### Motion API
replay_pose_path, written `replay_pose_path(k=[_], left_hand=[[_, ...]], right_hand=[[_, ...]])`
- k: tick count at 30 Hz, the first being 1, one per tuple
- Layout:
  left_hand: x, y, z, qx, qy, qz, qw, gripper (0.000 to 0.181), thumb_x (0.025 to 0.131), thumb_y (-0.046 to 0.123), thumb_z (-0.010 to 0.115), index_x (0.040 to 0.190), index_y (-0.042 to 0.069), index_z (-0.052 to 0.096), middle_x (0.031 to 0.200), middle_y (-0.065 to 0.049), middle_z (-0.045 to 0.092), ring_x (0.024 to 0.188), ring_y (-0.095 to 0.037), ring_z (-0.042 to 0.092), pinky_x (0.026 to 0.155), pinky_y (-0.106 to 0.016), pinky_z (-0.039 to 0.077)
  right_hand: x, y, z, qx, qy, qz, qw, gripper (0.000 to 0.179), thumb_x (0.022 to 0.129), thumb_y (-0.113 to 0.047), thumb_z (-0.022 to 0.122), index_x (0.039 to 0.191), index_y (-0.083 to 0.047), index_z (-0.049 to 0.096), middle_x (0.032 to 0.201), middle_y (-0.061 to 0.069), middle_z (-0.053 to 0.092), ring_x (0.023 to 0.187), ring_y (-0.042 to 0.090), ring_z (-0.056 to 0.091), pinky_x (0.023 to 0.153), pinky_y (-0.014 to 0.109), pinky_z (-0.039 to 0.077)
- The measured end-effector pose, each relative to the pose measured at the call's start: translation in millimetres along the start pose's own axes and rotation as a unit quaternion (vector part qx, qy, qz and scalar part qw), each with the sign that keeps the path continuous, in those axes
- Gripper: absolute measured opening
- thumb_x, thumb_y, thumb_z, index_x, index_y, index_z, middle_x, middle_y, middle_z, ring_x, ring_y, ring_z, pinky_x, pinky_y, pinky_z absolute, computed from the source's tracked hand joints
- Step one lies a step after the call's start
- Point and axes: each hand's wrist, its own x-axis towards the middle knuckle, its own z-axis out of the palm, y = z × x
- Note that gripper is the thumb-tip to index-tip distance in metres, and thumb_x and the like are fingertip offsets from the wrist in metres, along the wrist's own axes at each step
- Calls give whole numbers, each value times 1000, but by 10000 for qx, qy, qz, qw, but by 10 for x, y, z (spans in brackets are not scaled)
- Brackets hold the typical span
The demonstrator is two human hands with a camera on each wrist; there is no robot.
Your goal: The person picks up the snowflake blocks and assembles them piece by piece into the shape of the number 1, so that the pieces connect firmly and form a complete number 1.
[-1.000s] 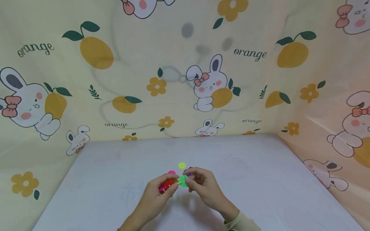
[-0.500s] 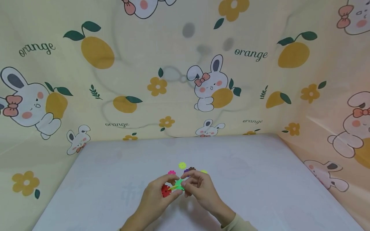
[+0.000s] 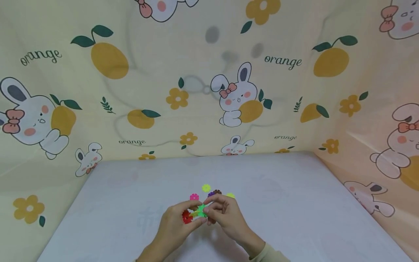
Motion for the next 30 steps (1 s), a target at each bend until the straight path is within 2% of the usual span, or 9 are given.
replay_pose_path(k=[6,11,14,19,25,30], left_hand=[[26,-5,-17,-130,-72,-143,9998,32,77,22,89,106,21,75,91,8,76,73,1,57,60,-17,47],[62,-22,-56,-419,-94,-457,9980,32,79,20,87,107,26,74,92,7,76,70,-2,54,57,-18,46],[76,-34,-79,-560,-63,-625,9965,31,80,19,87,106,29,74,92,8,75,70,-5,54,57,-18,46],[100,-11,-117,-685,-77,-918,9934,28,82,21,85,107,26,74,96,5,75,80,-12,58,67,-18,50],[122,-9,-144,-951,-163,-1124,9890,28,83,22,84,109,22,74,100,5,75,88,-15,61,75,-18,53],[124,-18,-149,-1161,-255,-1188,9858,29,84,22,84,111,20,73,103,3,75,91,-15,62,79,-17,54]], right_hand=[[43,-33,-86,-289,146,-163,9993,26,104,-14,56,112,10,62,83,19,68,62,6,63,64,23,56],[108,-73,-263,-464,646,-21,9968,32,107,-21,52,111,9,63,86,13,67,62,8,63,63,24,56],[132,-83,-369,-615,876,121,9942,32,107,-21,52,113,8,64,89,17,68,63,9,64,64,25,56],[160,-59,-494,-812,992,231,9915,29,106,-20,53,113,6,64,94,22,69,66,10,65,66,27,57],[195,37,-596,-1111,1062,207,9879,27,106,-20,55,113,4,65,90,9,71,68,12,66,67,29,58],[194,121,-681,-1583,1167,282,9801,27,105,-21,55,115,1,67,98,21,70,72,15,66,69,30,58]])
